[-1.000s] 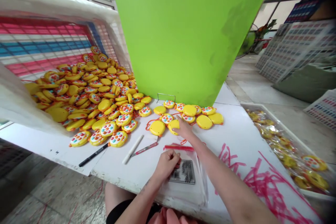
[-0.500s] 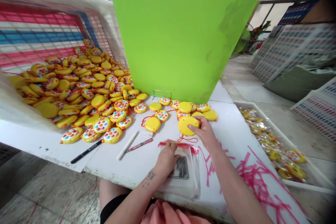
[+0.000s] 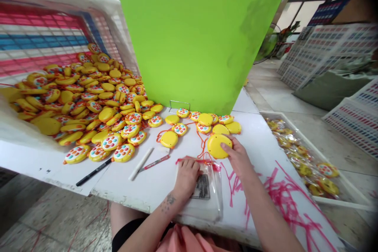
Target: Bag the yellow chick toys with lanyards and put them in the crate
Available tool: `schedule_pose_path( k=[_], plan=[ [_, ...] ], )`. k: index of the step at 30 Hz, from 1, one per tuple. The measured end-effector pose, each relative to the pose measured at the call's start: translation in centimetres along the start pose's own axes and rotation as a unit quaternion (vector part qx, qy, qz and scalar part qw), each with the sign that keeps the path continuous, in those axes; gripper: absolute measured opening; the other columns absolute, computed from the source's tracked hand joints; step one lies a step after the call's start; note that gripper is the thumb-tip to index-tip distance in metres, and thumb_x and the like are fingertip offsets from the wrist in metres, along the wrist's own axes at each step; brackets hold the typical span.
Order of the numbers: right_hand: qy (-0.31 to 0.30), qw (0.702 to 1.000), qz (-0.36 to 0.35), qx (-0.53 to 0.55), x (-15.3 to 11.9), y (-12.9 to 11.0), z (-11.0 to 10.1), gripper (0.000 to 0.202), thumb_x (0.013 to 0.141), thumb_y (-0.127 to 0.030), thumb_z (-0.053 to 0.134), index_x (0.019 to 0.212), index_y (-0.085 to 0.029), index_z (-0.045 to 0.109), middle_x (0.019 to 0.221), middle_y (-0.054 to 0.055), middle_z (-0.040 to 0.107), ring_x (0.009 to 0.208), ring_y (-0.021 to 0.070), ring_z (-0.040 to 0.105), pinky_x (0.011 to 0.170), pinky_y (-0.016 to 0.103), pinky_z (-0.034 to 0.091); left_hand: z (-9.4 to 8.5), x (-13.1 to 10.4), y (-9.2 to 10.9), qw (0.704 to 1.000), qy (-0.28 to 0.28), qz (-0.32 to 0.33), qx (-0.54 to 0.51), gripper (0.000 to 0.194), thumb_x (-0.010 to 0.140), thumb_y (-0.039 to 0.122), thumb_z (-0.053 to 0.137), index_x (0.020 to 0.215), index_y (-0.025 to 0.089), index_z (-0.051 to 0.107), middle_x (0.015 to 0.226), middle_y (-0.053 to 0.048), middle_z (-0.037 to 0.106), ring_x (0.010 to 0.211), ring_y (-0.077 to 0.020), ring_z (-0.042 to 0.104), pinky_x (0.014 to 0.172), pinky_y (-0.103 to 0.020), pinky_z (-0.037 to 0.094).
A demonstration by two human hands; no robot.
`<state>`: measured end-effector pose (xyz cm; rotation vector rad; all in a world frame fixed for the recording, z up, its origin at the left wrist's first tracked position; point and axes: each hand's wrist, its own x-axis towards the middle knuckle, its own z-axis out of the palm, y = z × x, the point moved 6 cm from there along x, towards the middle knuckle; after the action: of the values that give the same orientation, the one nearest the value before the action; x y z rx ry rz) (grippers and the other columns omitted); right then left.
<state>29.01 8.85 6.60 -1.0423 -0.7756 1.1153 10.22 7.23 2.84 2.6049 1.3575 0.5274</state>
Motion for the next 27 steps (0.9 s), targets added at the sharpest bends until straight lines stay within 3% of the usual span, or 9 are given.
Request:
schedule_pose_path(
  k=[2,6,10,12,15,17,19,23,27],
  plan=[
    [0.0,1.0,0.005,-0.019,0.3,1.1,0.3,0.054,0.065,-0.036,0.08,0.115,-0.025,0.059,0.108,0.003,0.068,0.098,0.0222,0.063,0.088,0.037,0.05,0.2,-0.3,-0.1,0.999,0.011,0.011,-0.037,0.007,0.087,0.023,0.06,0.092,0.018,0.057,0.097,-0.005,0.063,0.095,-0.0239,0.054,0.086,-0.042,0.042],
    [-0.015,0.998,0.019,-0.054,0.2,2.2,1.7,0.051,0.068,-0.039,0.077,0.113,-0.023,0.061,0.103,0.003,0.069,0.094,0.022,0.063,0.085,0.037,0.051,-0.2,-0.7,-0.4,0.989,0.044,-0.006,-0.14,0.021,0.086,0.023,0.06,0.104,0.018,0.051,0.097,-0.005,0.063,0.095,-0.0236,0.054,0.088,-0.042,0.041],
    [-0.103,0.993,0.045,-0.037,-0.7,1.5,3.8,0.046,0.069,-0.036,0.075,0.111,-0.023,0.06,0.104,0.003,0.068,0.093,0.0217,0.063,0.084,0.037,0.052,-0.8,-1.2,-1.5,0.964,0.077,-0.077,-0.243,0.045,0.088,0.026,0.057,0.126,0.015,0.036,0.097,-0.006,0.062,0.093,-0.0215,0.055,0.089,-0.04,0.043],
    [-0.151,0.986,0.056,-0.029,-1.3,1.0,4.5,0.044,0.068,-0.034,0.076,0.107,-0.023,0.06,0.103,0.003,0.068,0.092,0.0217,0.063,0.081,0.036,0.052,-0.9,-1.2,-1.6,0.963,0.076,-0.076,-0.248,0.052,0.088,0.029,0.056,0.132,0.015,0.032,0.104,-0.009,0.061,0.097,-0.0224,0.054,0.091,-0.041,0.042],
    [-0.206,0.976,0.062,-0.021,-1.7,1.0,5.0,0.043,0.065,-0.031,0.078,0.103,-0.023,0.06,0.098,0.003,0.068,0.086,0.0207,0.063,0.075,0.034,0.052,-1.1,-1.0,-1.3,0.972,0.063,-0.038,-0.221,0.031,0.091,0.025,0.047,0.121,0.016,0.045,0.112,-0.011,0.059,0.103,-0.0236,0.051,0.094,-0.042,0.039],
    [-0.214,0.975,0.06,-0.014,-1.5,1.6,5.0,0.043,0.065,-0.03,0.078,0.103,-0.023,0.06,0.097,0.003,0.067,0.084,0.0196,0.062,0.074,0.033,0.051,-1.2,-0.9,-1.1,0.978,0.057,-0.025,-0.201,0.02,0.093,0.02,0.041,0.108,0.016,0.053,0.105,-0.009,0.061,0.101,-0.0233,0.052,0.093,-0.041,0.039],
    [-0.186,0.981,0.052,-0.015,-0.8,2.4,4.7,0.04,0.067,-0.031,0.077,0.102,-0.024,0.059,0.096,0.002,0.067,0.083,0.0186,0.062,0.075,0.032,0.051,-1.4,-0.8,-0.9,0.981,0.051,-0.021,-0.184,0.017,0.093,0.02,0.04,0.099,0.017,0.056,0.096,-0.008,0.063,0.096,-0.0227,0.053,0.091,-0.04,0.039],
    [-0.06,0.998,0.014,-0.027,0.8,3.9,3.5,0.039,0.067,-0.033,0.077,0.099,-0.022,0.058,0.092,0.0,0.065,0.079,0.0169,0.062,0.074,0.032,0.051,-1.8,-0.7,-0.1,0.986,0.035,0.005,-0.161,0.016,0.094,0.022,0.041,0.092,0.018,0.056,0.091,-0.006,0.063,0.091,-0.0214,0.054,0.091,-0.04,0.037],
    [0.033,0.999,-0.032,0.005,1.4,3.3,2.6,0.04,0.066,-0.034,0.076,0.099,-0.024,0.057,0.1,0.001,0.065,0.089,0.0191,0.063,0.081,0.035,0.052,-1.7,-0.8,-0.1,0.985,0.038,0.001,-0.169,0.024,0.093,0.025,0.044,0.114,0.017,0.054,0.097,-0.007,0.063,0.096,-0.0223,0.053,0.092,-0.041,0.037]
  ],
)
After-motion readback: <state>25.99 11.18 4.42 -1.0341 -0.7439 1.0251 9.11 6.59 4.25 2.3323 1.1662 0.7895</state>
